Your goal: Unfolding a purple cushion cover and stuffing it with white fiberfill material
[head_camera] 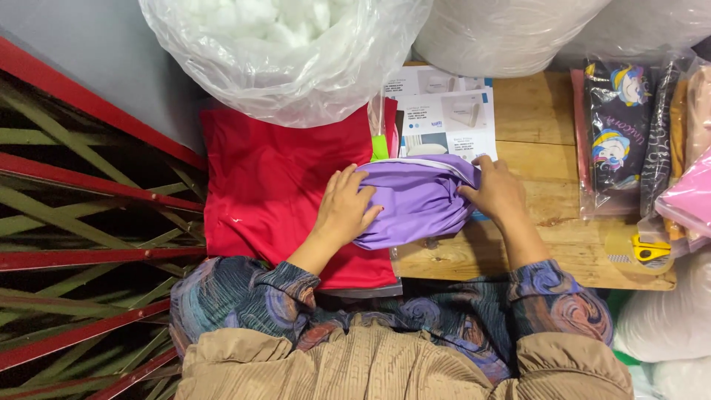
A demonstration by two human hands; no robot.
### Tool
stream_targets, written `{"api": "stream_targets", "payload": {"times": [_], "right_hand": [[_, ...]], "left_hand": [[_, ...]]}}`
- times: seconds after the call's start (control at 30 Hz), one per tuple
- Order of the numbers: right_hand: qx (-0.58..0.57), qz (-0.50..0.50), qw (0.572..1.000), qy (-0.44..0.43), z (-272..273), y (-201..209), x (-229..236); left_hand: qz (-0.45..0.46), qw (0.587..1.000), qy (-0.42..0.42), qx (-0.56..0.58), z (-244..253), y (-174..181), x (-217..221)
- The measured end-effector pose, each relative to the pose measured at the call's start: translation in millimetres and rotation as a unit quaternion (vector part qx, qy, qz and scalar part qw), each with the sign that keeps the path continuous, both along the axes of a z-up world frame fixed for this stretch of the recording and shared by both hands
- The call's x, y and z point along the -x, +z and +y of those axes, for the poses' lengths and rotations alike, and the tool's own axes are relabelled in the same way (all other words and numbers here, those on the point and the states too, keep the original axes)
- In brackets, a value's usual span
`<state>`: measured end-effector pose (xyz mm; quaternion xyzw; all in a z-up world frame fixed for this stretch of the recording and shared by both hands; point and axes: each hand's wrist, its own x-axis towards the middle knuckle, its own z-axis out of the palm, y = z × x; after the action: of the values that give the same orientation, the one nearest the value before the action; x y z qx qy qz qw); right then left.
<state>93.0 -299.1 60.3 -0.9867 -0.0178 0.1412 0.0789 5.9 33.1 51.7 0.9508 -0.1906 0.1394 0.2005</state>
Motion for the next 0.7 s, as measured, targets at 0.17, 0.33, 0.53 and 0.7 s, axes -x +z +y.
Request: {"api": "stream_targets", "payload": {"times": [0.17, 0.33, 0.53, 0.7], "right_hand": [[-0.031, -0.018, 0.999, -0.012, -8.4, -18.6, -2.9], [-0.17, -0.018, 0.981, -0.093, -20.5, -27.4, -0.8], [-0.232, -0.039, 0.963, -0.128, -27.4, -53.8, 1.2], [-0.479, 0.073, 0.829, -0.279, -9.6, -43.8, -2.5]], "left_hand": [[-0.038, 0.998, -0.047, 0.004, -17.9, -1.7, 2.1], [-0.012, 0.994, -0.093, 0.057, -68.2, -1.7, -5.6], [-0.011, 0.998, -0.031, 0.049, -140.3, -10.3, -66.1], [0.122, 0.992, -0.03, -0.025, -165.6, -52.1, -123.4]]}}
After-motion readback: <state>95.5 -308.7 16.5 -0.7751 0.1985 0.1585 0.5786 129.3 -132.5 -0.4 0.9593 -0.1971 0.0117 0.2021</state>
